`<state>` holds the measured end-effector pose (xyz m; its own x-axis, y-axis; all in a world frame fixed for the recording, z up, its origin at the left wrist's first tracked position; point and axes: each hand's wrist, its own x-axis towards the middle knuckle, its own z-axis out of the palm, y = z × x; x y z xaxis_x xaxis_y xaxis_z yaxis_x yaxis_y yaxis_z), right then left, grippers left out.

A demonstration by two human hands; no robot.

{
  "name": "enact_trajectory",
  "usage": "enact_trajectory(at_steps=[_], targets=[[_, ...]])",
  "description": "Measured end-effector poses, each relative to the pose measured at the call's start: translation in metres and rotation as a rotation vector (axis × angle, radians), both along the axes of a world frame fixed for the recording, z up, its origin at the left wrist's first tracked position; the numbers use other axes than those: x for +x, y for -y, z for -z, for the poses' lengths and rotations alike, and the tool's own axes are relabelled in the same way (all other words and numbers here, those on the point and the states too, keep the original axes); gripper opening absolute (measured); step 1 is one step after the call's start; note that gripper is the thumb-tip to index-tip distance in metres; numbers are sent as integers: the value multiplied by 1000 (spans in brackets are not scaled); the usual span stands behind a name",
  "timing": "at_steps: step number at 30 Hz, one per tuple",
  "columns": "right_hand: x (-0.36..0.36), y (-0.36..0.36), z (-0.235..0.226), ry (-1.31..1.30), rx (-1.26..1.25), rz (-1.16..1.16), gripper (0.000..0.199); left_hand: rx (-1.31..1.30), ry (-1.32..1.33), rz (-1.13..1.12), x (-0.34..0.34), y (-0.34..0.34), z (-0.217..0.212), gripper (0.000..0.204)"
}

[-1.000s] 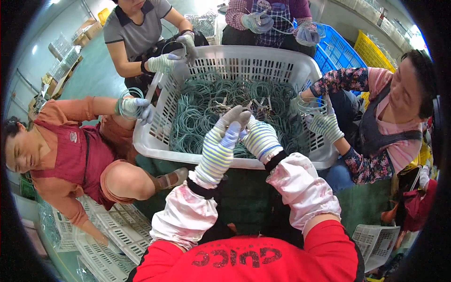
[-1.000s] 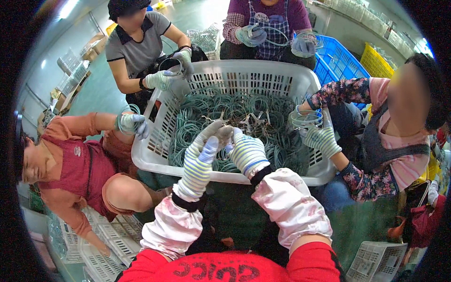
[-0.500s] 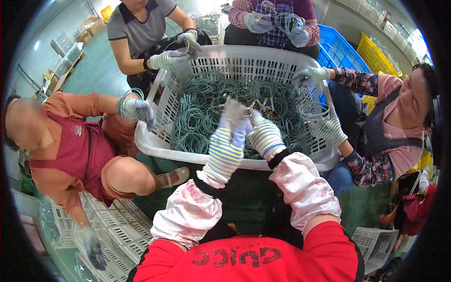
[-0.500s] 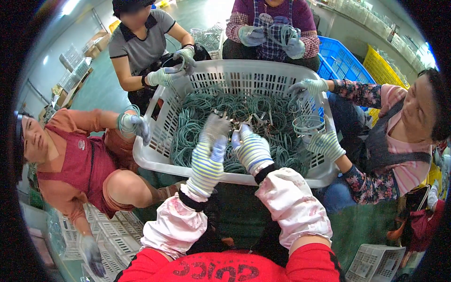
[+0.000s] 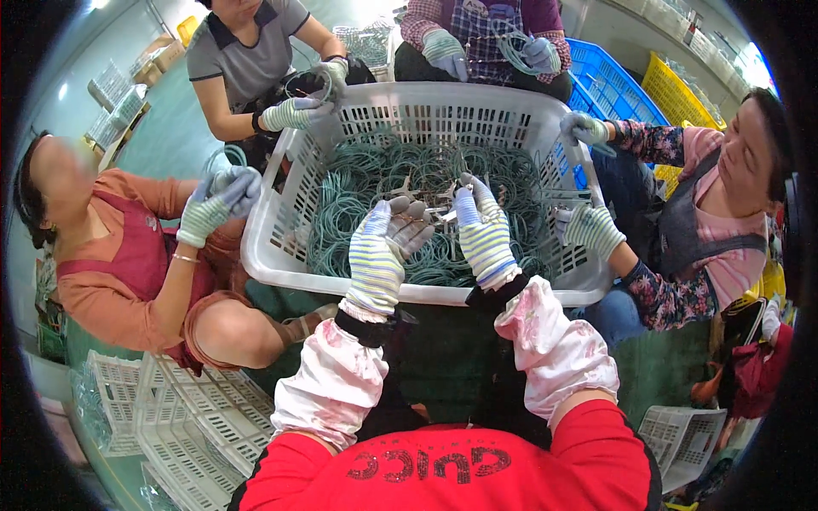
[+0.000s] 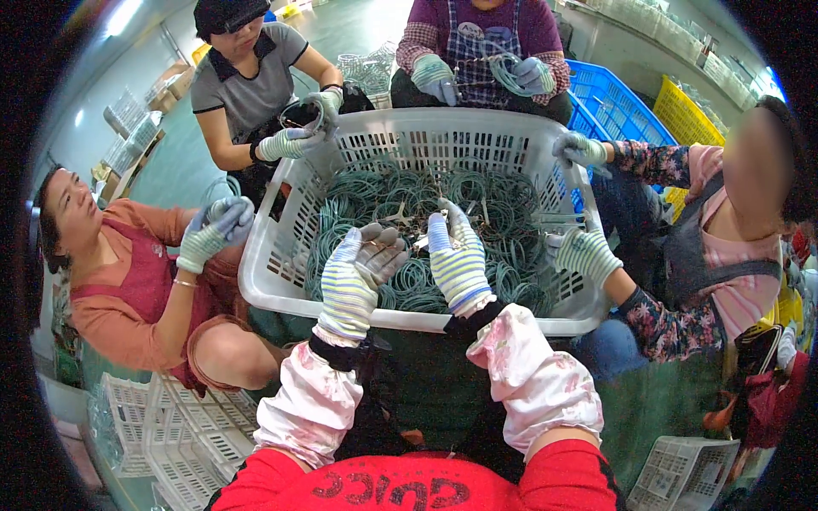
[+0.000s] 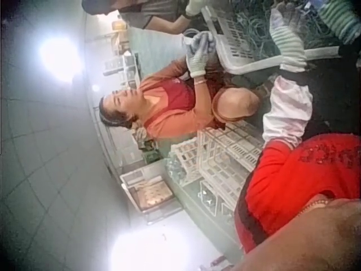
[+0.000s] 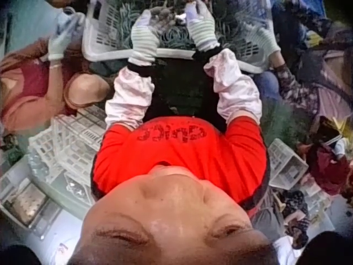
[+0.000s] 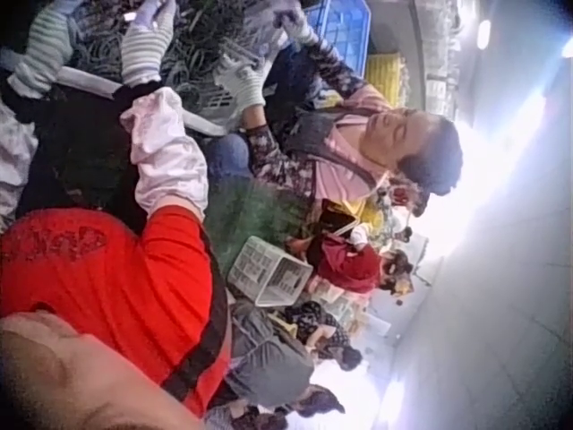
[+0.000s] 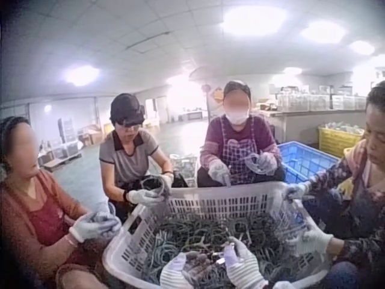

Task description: Workers are sorting and organizing metal wire rings from a central basket into smaller containers or groups.

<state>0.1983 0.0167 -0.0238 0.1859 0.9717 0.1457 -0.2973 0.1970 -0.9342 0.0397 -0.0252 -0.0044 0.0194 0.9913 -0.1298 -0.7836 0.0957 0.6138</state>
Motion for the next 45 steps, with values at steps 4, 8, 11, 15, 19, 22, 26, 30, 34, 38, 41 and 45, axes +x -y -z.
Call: enact_trajectory(at_steps=[4,8,11,15,19,22,26,30,34,38,41,45], targets=[[6,-2,7,-130,-129,-89,31,-7,186,17,6,6,2,33],[8,-1,20,-197,-177,-138,31,42,98,14,7,9,-9,32],[4,1,14,-86,-230,-286,32,210,-345,-35,11,11,-10,41],[20,1,-12,90,-185,-603,30,388,-914,-45,5,6,-1,117],[14,10,-18,436,-37,-764,31,544,-702,77,-2,-9,12,131],[10,11,-42,139,-365,-831,40,494,-509,64,-4,-2,-5,130],[24,-24,-23,-9,-283,-1038,60,369,-128,-162,-14,3,-26,91],[28,-65,42,938,-68,-720,38,257,16,-310,-25,-6,-27,81],[-17,-76,87,1825,354,-832,19,154,109,-342,-41,-3,-17,76],[44,-135,229,780,418,-661,35,144,202,-239,-6,-21,-25,83],[1,-144,245,1860,1016,-534,32,120,165,-273,-17,-15,-25,86],[-80,-157,207,1793,763,-687,31,154,204,-218,-13,-17,-13,61]])
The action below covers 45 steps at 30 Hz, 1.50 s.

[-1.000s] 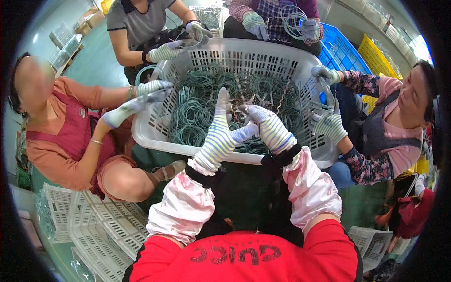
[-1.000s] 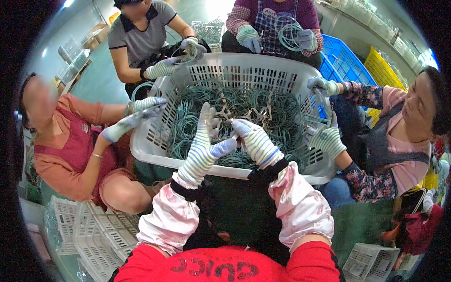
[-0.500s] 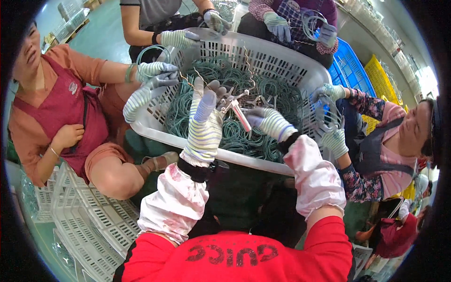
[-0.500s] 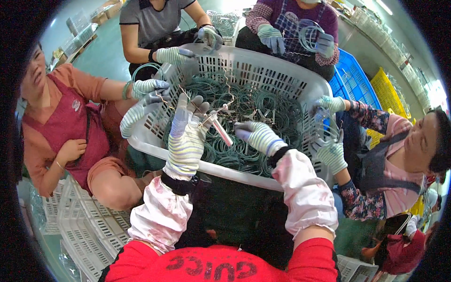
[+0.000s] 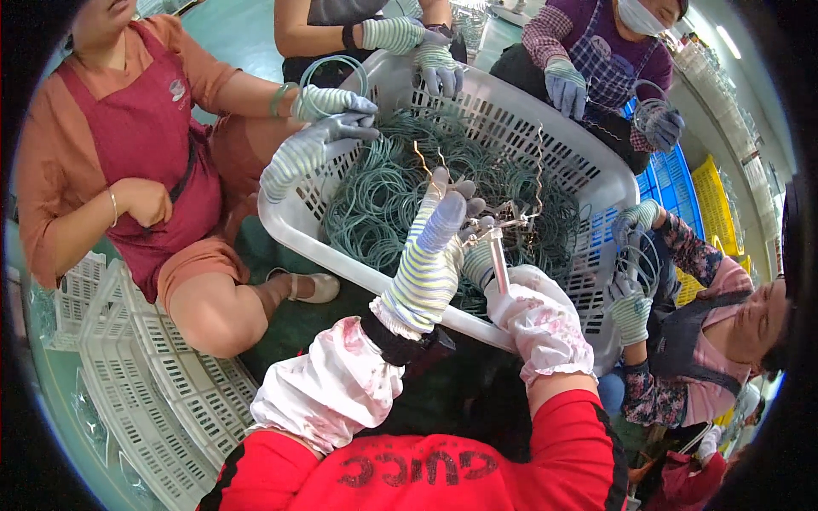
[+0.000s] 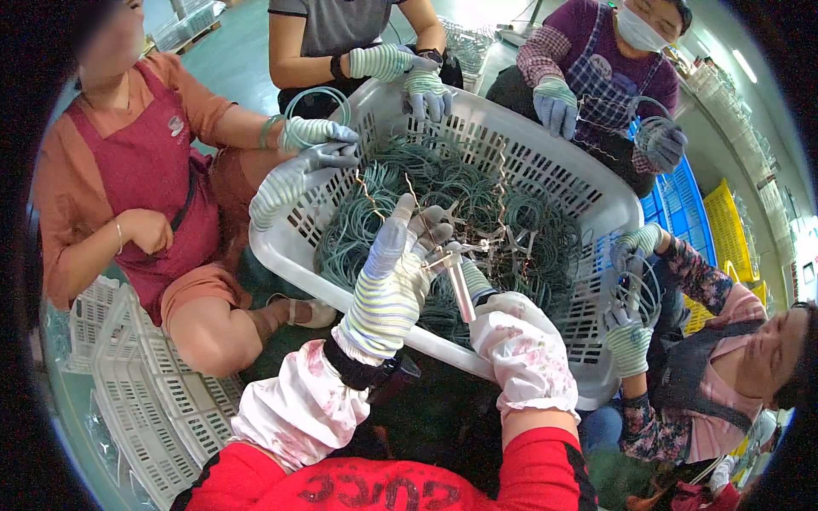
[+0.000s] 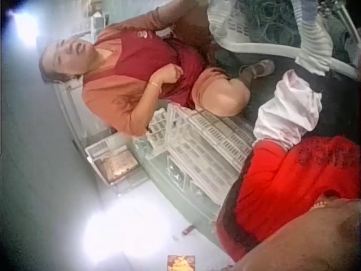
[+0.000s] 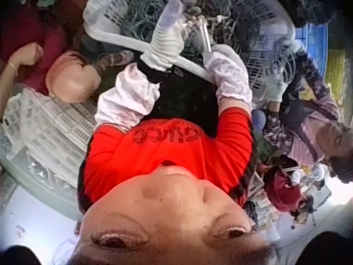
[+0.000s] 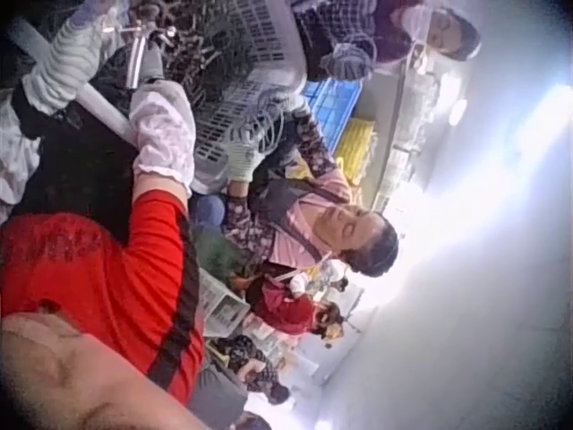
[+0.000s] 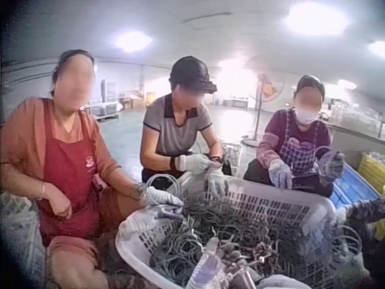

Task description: Workers are sorting and organizing metal wire rings from a central basket into smaller containers or groups.

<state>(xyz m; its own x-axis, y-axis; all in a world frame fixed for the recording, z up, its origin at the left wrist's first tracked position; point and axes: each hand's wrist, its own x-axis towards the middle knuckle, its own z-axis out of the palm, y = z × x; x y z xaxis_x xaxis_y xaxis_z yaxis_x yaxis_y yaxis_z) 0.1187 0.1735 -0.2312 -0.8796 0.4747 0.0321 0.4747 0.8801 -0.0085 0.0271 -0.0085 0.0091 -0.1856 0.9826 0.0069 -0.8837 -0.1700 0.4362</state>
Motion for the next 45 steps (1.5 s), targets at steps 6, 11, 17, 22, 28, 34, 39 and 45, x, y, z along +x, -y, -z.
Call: enact_trajectory(at_steps=[6,11,17,22,28,34,39,45], targets=[[72,55,-35,21,-368,146,32,0,-11,-48,-12,6,1,57],[81,70,-55,-389,-1032,532,33,-30,13,-38,-9,3,2,54],[87,116,-167,-229,-267,395,24,-14,-155,-54,-19,5,5,77],[99,135,-202,-456,-423,621,31,51,-197,-55,-21,6,2,86],[108,147,-201,-614,-393,733,29,51,-188,-53,-21,-1,10,78],[122,142,-206,-345,-466,829,34,44,-259,-67,-21,2,8,73],[132,124,-191,-839,-581,891,30,28,-337,-76,-18,2,5,73],[132,116,-207,-964,-285,1006,36,55,-464,-55,-17,3,3,80]])
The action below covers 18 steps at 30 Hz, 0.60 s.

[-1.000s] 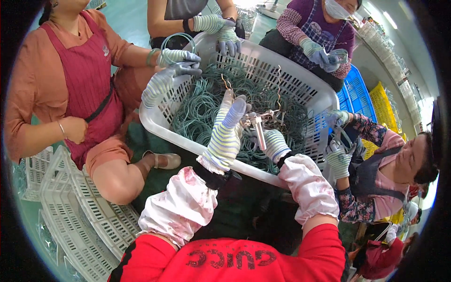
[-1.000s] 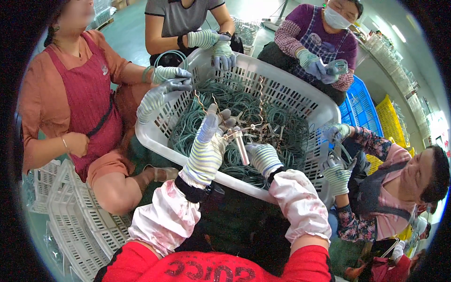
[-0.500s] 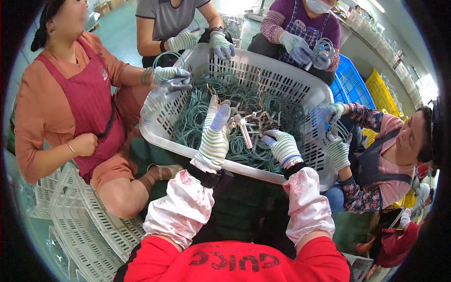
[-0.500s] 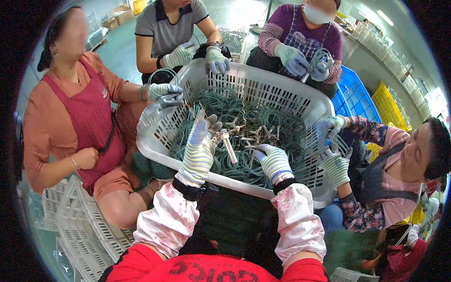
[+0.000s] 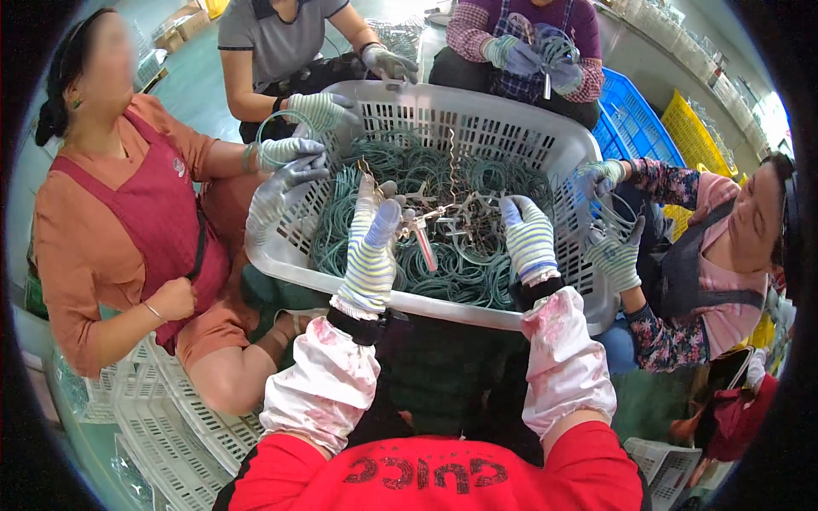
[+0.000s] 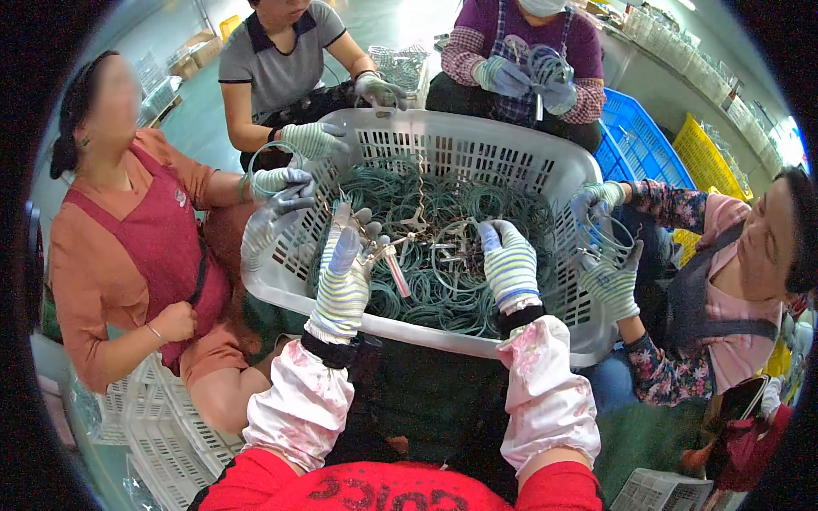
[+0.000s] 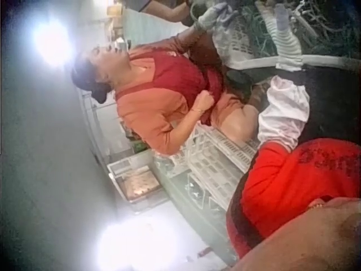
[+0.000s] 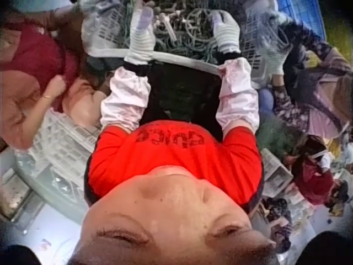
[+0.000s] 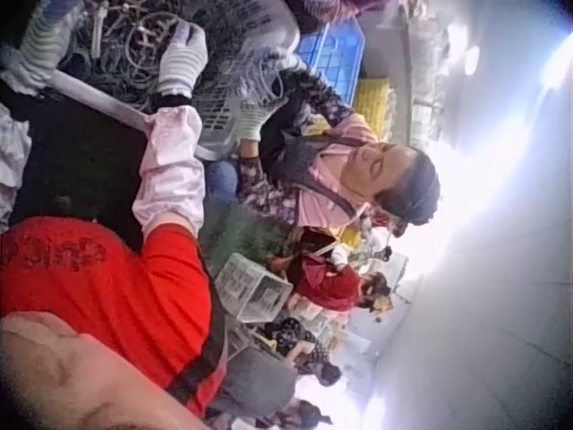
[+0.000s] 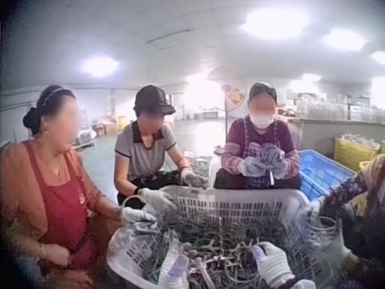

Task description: Workers are sorting and organizing metal wire rings from a central basket into smaller containers or groups.

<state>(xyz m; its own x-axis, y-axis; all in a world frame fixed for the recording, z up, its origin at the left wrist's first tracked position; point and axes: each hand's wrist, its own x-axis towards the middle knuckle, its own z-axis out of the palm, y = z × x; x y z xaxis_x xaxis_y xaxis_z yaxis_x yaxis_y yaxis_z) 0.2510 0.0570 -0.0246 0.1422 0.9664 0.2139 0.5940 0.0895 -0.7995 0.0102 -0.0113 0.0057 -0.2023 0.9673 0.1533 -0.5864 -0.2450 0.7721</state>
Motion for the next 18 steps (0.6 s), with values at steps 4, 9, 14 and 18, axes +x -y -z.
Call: enact_trajectory(at_steps=[4,9,14,18], targets=[[1,2,-16,-10,-14,104,44,23,-76,-12,-3,0,1,86],[7,-4,-12,-531,76,113,34,55,-358,20,-1,-3,9,101],[-3,12,-29,-1200,-34,-139,26,164,-855,-39,7,10,-5,122],[4,16,-28,-1308,-142,-557,28,195,-942,-36,11,10,-6,124]])
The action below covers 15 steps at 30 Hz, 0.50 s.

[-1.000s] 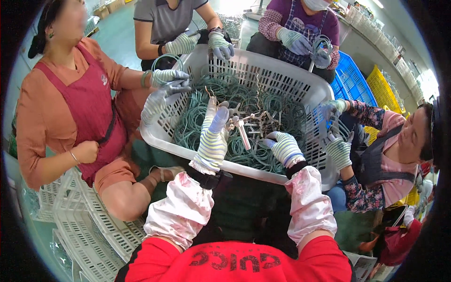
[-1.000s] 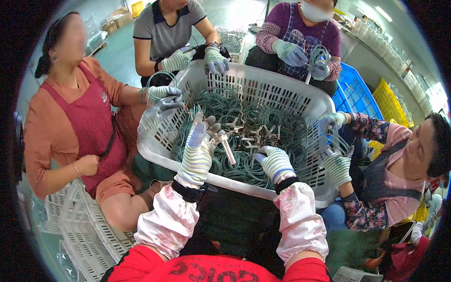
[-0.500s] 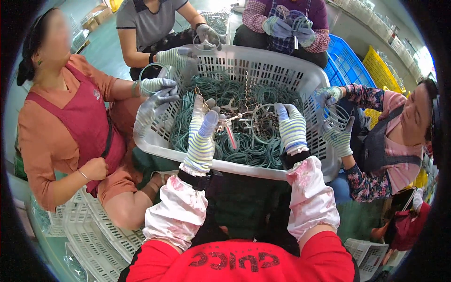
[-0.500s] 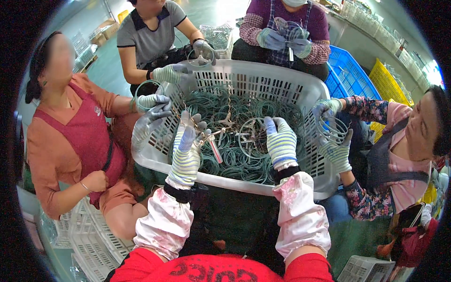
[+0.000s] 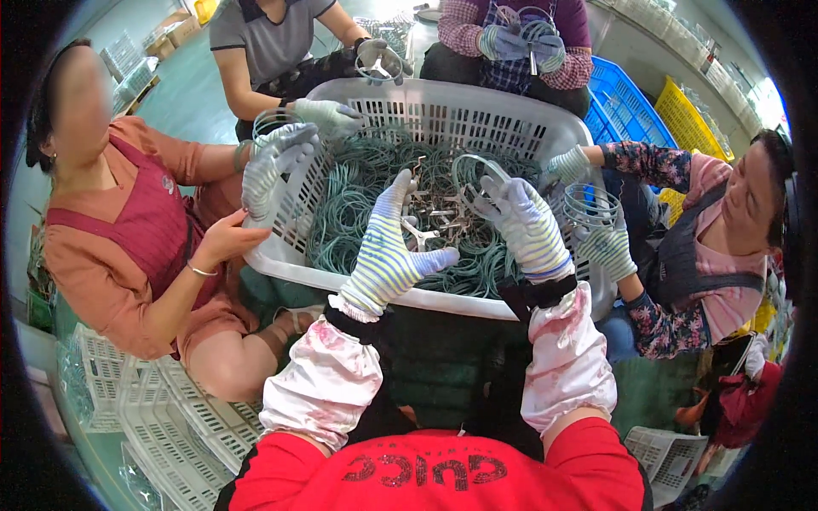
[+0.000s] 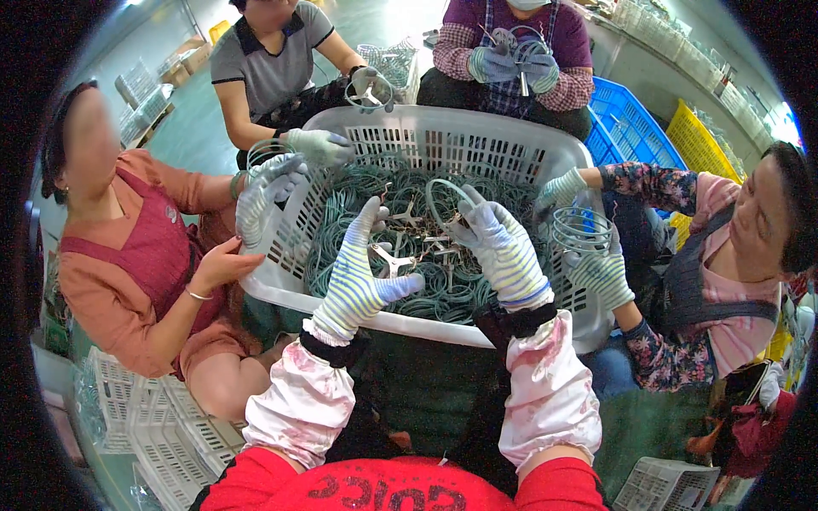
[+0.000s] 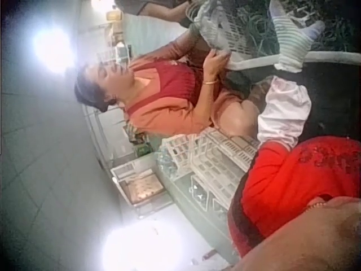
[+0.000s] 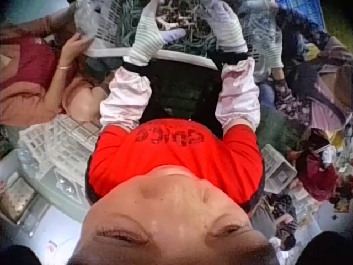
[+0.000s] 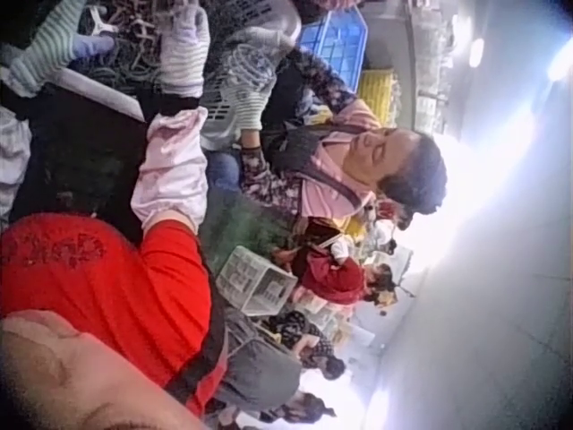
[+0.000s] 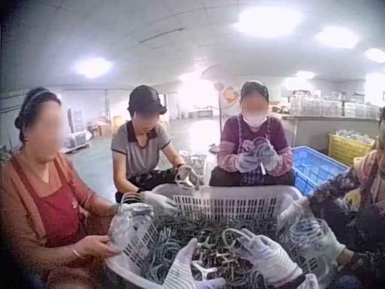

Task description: Workers are sorting and organizing metal wire rings from a central basket into smaller containers or groups.

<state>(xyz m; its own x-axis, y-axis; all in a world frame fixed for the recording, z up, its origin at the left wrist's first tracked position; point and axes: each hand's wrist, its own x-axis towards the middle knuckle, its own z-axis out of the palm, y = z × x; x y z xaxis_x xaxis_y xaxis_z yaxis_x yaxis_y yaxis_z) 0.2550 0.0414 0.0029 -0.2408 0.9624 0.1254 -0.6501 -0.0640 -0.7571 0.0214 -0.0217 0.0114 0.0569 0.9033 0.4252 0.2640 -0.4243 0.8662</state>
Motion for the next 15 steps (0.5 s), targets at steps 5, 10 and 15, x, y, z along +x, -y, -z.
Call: enact_trajectory(at_steps=[5,10,15], targets=[[6,3,-5,128,131,-136,23,30,-130,-33,3,-2,-6,117],[-2,11,-16,127,110,-208,23,6,-164,-80,8,-1,-9,103],[-11,18,-27,209,178,-229,22,81,-275,-92,13,-1,-13,94]])
